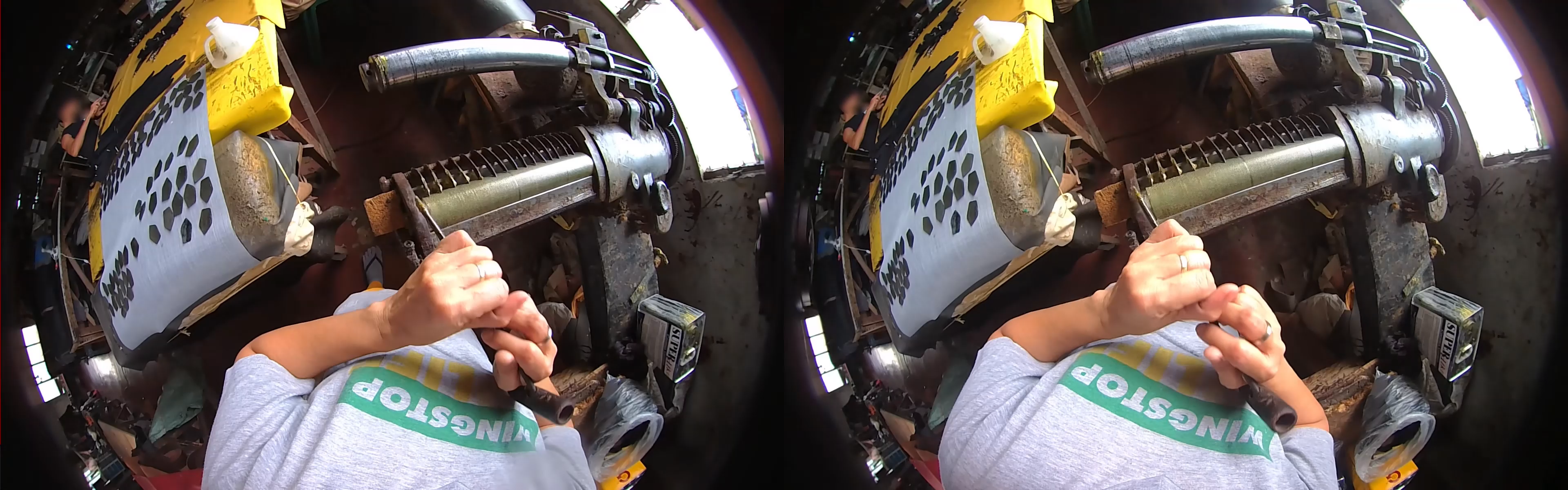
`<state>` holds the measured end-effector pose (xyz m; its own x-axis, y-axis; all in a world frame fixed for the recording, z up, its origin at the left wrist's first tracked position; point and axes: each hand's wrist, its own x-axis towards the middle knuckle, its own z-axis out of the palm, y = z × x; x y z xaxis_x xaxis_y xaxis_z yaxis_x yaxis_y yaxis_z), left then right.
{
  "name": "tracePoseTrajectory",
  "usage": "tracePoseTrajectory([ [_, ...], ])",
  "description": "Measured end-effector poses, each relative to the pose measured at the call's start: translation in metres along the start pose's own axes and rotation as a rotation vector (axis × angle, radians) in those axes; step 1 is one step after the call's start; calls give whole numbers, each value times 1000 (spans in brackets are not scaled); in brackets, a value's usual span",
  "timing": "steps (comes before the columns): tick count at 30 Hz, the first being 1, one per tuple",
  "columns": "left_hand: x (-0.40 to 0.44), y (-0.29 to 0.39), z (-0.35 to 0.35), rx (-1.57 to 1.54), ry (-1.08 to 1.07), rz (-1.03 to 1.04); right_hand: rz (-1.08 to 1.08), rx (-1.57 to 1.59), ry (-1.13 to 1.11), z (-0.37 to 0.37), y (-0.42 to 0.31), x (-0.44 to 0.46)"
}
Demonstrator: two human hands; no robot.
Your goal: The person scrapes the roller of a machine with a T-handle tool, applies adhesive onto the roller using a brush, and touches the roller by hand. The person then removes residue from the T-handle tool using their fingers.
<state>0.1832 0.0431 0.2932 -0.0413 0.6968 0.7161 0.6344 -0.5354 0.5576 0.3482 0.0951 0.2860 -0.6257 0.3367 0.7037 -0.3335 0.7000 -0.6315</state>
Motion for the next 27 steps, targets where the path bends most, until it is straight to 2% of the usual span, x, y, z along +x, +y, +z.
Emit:
tracePoseTrajectory([
  [27,2,4,1,-13,-27,-11,-10,37,39,-1,-1,-3],
])
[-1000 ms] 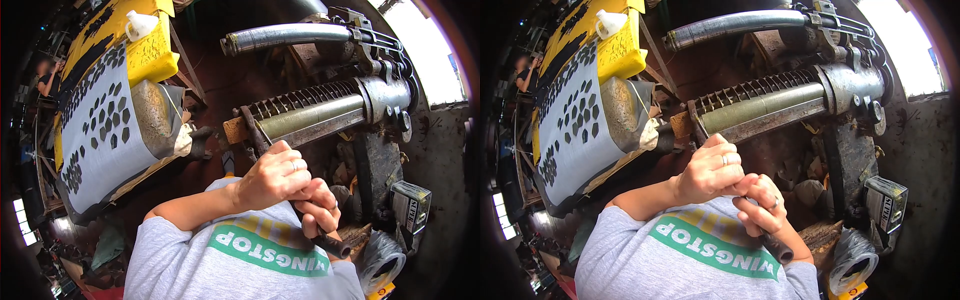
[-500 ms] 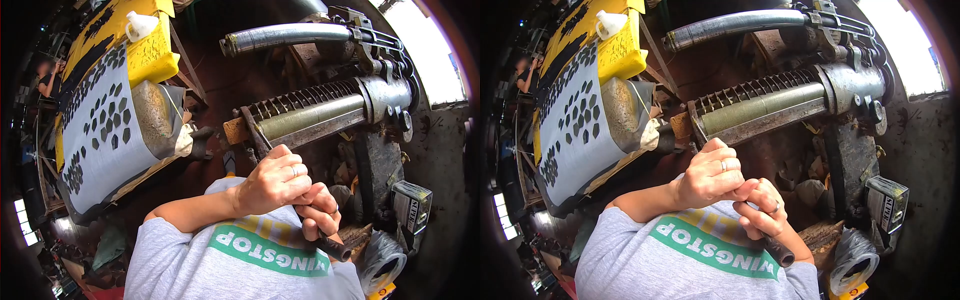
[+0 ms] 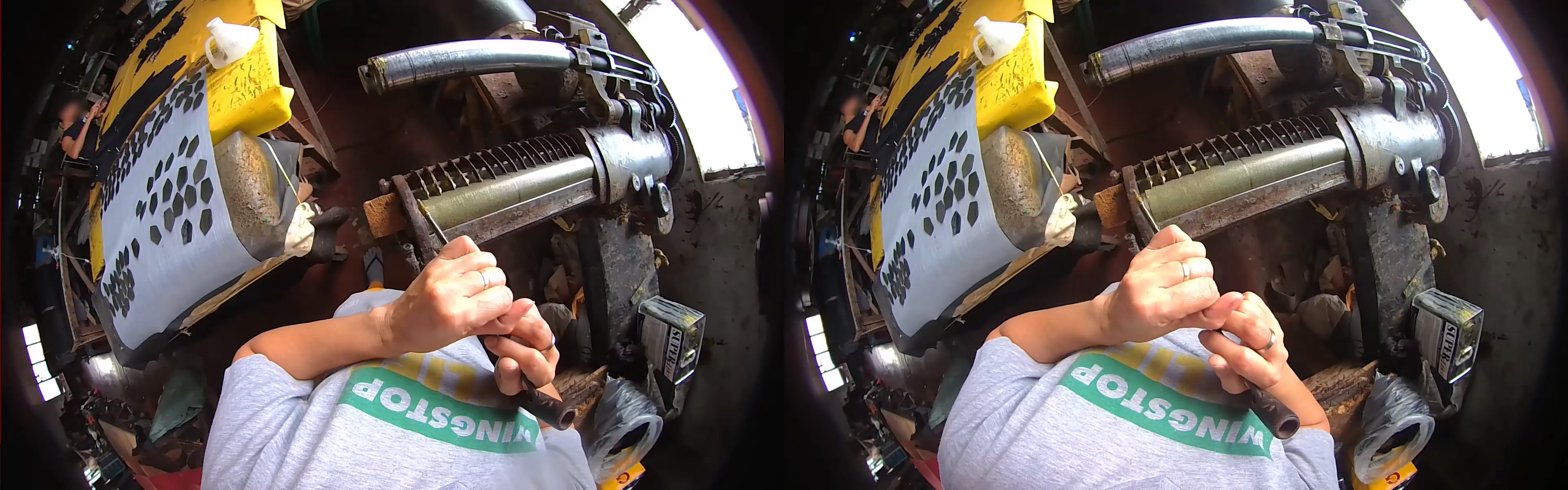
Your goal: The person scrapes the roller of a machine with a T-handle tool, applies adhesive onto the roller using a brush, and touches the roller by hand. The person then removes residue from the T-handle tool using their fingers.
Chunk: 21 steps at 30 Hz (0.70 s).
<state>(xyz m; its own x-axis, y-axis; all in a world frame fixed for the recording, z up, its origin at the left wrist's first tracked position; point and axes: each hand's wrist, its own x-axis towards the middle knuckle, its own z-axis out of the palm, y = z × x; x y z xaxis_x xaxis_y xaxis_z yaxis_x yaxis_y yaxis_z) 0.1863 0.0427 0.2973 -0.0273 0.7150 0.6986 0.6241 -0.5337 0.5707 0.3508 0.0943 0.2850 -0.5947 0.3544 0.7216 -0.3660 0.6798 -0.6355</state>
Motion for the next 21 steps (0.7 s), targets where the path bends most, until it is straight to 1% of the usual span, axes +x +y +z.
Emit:
tracePoseTrajectory([
  [1,0,-4,4,28,50,20,-3,-20,-20,-1,2,1],
  [2,-1,-5,4,16,29,2,23,-41,-46,-2,3,6],
  [4,-2,-6,3,-5,-11,-35,23,-31,-27,-1,4,5],
  [7,1,-3,1,-5,16,14,-4,-49,-21,-2,-1,5],
  [10,-1,-8,3,-17,-8,-46,23,-31,-20,0,7,4],
  [12,-1,-4,0,-16,-2,-22,-7,-33,3,0,0,5],
  [14,-1,-1,0,6,-7,-23,8,-23,-1,0,-1,5],
  [16,-2,-6,3,-43,13,-45,34,-50,-43,-1,6,6],
  [20,-2,-5,3,-34,23,-42,-3,6,61,4,1,1],
  [21,-2,-5,4,-39,25,-42,13,-27,23,1,-1,4],
])
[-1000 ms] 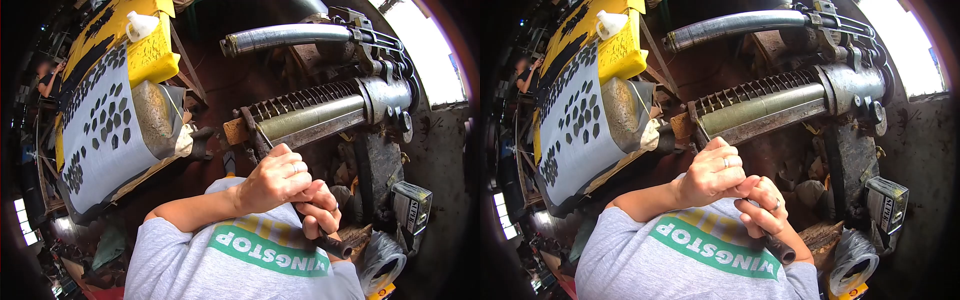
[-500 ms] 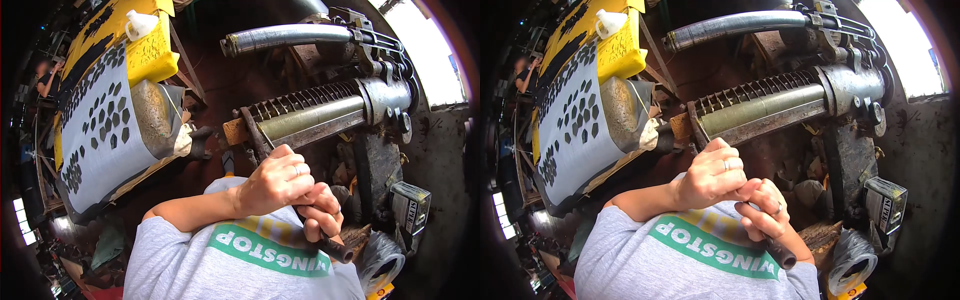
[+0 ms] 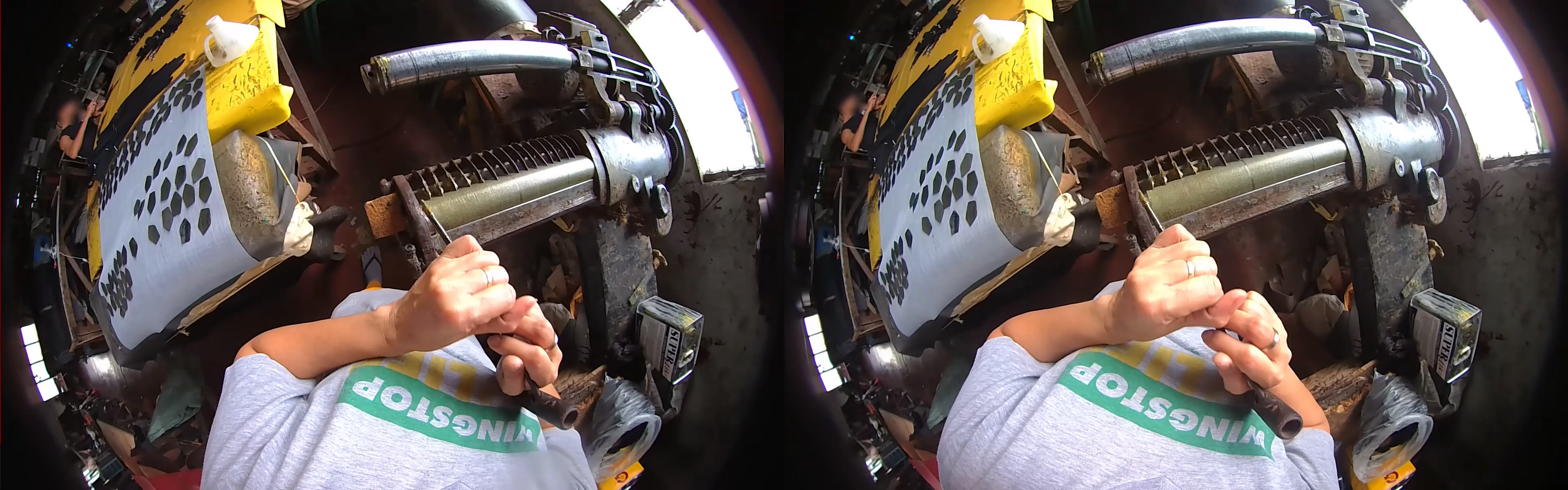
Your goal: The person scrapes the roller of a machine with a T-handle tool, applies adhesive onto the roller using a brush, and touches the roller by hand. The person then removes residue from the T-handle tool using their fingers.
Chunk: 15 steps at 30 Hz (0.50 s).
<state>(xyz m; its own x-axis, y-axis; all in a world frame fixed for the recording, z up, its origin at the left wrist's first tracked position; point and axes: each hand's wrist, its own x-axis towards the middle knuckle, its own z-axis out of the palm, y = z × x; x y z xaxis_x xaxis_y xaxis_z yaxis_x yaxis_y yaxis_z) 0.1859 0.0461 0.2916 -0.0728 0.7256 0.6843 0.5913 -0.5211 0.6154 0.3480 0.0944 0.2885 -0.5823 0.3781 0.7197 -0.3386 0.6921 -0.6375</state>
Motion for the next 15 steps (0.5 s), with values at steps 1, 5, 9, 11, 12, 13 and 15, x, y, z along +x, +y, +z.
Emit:
tracePoseTrajectory([
  [1,0,0,1,-5,3,0,10,2,-7,-1,2,0],
  [5,1,2,1,19,20,47,-23,11,23,1,3,-2],
  [9,0,-3,3,26,29,-17,29,-15,-72,-4,5,5],
  [11,1,-3,1,26,20,-8,26,-22,-53,-2,5,4],
  [12,3,1,-2,18,26,7,13,-22,-43,-2,2,4],
  [13,4,3,-3,9,30,23,-1,-25,-31,-2,0,4],
  [15,1,-2,-1,16,-3,-14,25,-38,-50,-3,0,5],
])
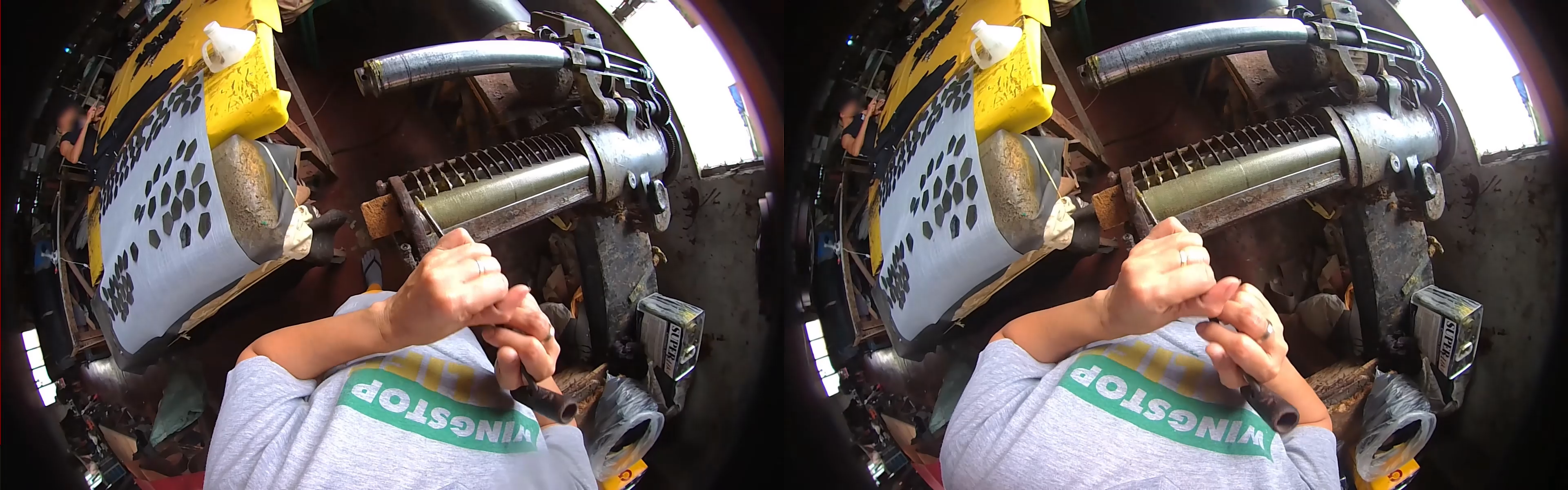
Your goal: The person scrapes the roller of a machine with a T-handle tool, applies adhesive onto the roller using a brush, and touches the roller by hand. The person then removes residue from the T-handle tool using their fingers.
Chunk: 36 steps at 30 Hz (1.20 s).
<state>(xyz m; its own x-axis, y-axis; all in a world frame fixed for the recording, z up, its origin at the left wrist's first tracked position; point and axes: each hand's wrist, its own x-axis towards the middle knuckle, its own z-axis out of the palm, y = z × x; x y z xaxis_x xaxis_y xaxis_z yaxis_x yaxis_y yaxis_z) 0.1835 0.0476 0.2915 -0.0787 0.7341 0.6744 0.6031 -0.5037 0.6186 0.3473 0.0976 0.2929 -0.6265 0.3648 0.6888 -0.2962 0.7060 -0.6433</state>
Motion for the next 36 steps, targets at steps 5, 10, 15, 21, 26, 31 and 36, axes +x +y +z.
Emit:
tracePoseTrajectory([
  [5,11,6,8,31,1,82,-60,5,102,-2,4,-7],
  [10,34,15,27,60,42,265,-79,-239,269,-23,10,-23],
  [15,50,27,50,-9,49,300,372,-355,435,-64,3,-47],
  [21,60,28,74,103,-67,252,548,635,494,-93,-28,-71],
  [26,73,27,80,125,-6,162,412,565,484,-104,-44,-64],
  [31,77,33,88,118,-44,182,477,439,410,-114,-50,-60],
  [36,96,62,75,34,-150,294,437,257,646,-165,-55,-78],
])
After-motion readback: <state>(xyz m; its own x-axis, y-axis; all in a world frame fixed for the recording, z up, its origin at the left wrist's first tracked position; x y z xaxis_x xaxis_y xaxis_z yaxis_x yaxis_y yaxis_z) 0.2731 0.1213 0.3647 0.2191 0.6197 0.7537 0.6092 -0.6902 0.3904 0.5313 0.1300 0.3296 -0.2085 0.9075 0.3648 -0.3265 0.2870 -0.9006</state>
